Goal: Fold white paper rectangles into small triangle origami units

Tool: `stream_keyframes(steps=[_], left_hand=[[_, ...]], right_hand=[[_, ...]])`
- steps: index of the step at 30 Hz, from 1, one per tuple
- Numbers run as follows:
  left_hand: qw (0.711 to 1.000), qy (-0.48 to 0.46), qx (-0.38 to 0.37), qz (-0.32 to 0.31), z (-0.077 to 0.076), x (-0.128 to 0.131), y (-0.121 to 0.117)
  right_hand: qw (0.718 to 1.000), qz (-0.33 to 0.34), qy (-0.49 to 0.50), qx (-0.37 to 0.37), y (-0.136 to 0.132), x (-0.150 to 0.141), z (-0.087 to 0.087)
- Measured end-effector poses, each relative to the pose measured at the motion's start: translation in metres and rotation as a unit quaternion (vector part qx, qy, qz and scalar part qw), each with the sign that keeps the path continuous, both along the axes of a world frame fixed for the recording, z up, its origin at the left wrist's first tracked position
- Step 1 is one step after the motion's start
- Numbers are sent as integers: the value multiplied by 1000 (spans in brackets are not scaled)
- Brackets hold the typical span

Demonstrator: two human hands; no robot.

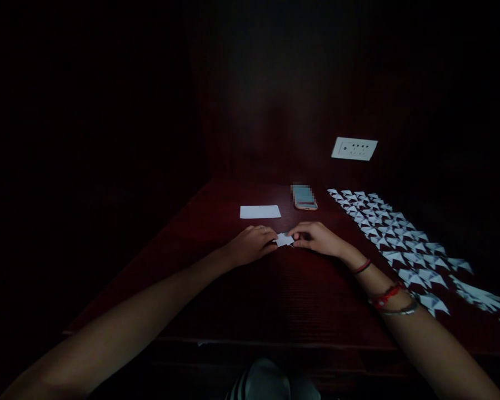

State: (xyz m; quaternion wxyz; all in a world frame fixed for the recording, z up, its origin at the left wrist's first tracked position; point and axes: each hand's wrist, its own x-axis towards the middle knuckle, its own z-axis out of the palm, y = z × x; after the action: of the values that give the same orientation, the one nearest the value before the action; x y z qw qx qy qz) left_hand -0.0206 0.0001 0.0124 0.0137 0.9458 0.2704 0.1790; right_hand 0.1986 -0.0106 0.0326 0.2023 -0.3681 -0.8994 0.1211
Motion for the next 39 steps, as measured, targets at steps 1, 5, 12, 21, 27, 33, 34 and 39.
stream_keyframes(steps=[1, 5, 12, 21, 27, 33, 34, 39], left_hand=[[1000, -1, -1, 2, 0, 1, -1], [1000, -15, -1, 25, 3, 4, -4], [994, -87, 27, 63, 8, 10, -9], [988, -143, -6, 59, 6, 10, -7], [983, -166, -46, 61, 2, 11, -4], [981, -177, -77, 35, 3, 12, -6], [980, -178, -85, 31, 4, 12, -6], [982, -163, -87, 34, 4, 13, -8]], right_hand=[[1000, 8, -7, 17, -1, -2, -1], [997, 2, 5, 82, -3, -10, -4], [993, -31, 84, 83, -9, -21, 2], [987, -86, 132, -26, -2, -19, -7], [991, -54, 120, -7, -5, -21, -3], [992, -53, 113, 16, -8, -24, -3], [992, -57, 115, 18, -7, -25, -4], [992, -58, 110, 33, -7, -27, -6]])
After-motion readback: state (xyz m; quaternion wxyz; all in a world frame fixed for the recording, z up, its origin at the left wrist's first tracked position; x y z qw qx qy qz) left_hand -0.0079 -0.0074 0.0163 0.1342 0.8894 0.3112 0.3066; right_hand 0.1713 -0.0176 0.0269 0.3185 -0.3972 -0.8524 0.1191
